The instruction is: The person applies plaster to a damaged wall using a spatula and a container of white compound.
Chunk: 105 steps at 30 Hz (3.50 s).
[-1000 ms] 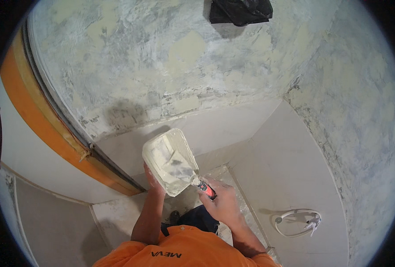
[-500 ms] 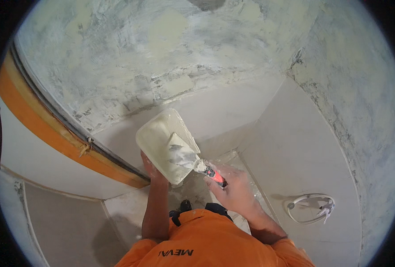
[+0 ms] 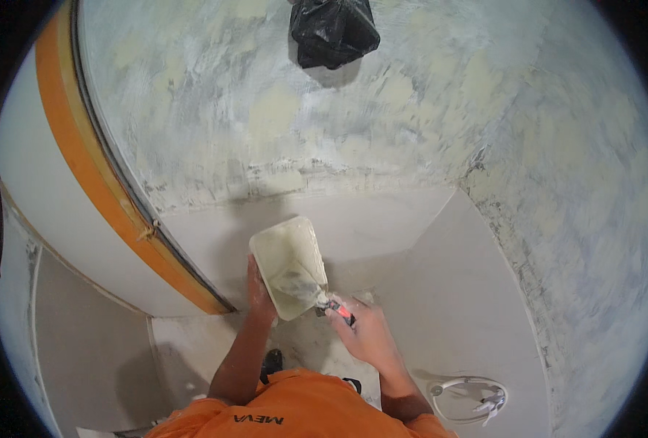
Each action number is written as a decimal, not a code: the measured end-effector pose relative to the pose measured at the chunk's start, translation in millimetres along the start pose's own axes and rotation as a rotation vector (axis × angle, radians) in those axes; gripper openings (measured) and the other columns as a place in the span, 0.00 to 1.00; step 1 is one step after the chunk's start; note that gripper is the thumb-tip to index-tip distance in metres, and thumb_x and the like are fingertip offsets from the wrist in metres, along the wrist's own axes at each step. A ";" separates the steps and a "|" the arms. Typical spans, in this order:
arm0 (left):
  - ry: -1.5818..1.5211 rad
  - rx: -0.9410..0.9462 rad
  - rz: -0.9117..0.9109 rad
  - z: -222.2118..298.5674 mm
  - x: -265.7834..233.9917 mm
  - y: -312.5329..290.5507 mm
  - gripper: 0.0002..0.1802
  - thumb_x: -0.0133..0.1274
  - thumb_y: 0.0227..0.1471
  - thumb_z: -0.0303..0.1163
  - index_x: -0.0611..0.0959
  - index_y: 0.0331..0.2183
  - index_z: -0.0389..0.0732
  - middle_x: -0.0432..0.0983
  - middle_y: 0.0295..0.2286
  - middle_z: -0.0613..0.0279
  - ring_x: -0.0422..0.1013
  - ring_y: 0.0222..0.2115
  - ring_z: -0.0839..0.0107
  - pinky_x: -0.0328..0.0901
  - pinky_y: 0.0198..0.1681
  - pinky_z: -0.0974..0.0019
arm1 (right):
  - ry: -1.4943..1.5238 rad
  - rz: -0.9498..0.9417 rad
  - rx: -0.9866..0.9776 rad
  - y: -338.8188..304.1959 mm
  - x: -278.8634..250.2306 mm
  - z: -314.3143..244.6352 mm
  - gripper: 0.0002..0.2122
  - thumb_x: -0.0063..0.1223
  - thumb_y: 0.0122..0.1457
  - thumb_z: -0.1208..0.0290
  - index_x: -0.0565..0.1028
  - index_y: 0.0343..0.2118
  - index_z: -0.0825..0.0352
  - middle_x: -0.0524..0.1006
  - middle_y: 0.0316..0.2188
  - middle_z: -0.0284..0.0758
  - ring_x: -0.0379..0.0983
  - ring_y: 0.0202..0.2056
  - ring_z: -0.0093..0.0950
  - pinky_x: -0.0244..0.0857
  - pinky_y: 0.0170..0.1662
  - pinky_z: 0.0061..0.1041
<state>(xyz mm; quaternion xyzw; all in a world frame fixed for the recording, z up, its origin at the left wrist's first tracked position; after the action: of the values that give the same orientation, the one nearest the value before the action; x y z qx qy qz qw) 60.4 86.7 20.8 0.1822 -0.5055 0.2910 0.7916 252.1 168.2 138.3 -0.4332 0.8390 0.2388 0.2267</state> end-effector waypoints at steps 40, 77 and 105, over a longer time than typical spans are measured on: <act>0.079 -0.120 -0.073 32.1 -0.1 0.9 0.43 0.34 0.62 0.68 0.62 0.66 0.47 0.66 0.59 0.55 0.68 0.57 0.54 0.68 0.58 0.45 | -0.346 -0.224 -0.031 -5.2 -33.8 -74.1 0.15 0.66 0.51 0.71 0.82 0.43 0.66 0.79 0.27 0.45 0.73 0.28 0.46 0.68 0.33 0.37; -0.134 -0.198 -0.074 220.3 29.7 39.9 0.37 0.39 0.62 0.60 0.67 0.64 0.50 0.65 0.60 0.56 0.64 0.59 0.51 0.64 0.60 0.44 | 0.040 0.123 -0.048 111.8 70.3 -189.7 0.11 0.57 0.64 0.68 0.76 0.44 0.69 0.73 0.26 0.36 0.66 0.27 0.27 0.64 0.35 0.29; -0.098 -0.042 -0.238 226.5 73.4 50.0 0.38 0.42 0.60 0.62 0.68 0.64 0.52 0.65 0.61 0.62 0.63 0.61 0.51 0.61 0.61 0.38 | -1.252 0.114 -0.616 282.2 -44.5 -363.3 0.26 0.66 0.52 0.46 0.80 0.26 0.72 0.78 0.22 0.44 0.78 0.30 0.47 0.71 0.35 0.42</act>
<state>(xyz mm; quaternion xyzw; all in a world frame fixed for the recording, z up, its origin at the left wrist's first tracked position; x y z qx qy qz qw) -105.7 13.3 182.7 0.2386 -0.5244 0.1750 0.7984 -23.4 122.9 506.6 -0.2141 0.4659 0.6819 0.5216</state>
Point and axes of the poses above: each hand's wrist, its own y-axis towards the middle knuckle, its own x-axis out of the palm, z = x × y, the point moved 5 cm from there along y, towards the middle knuckle
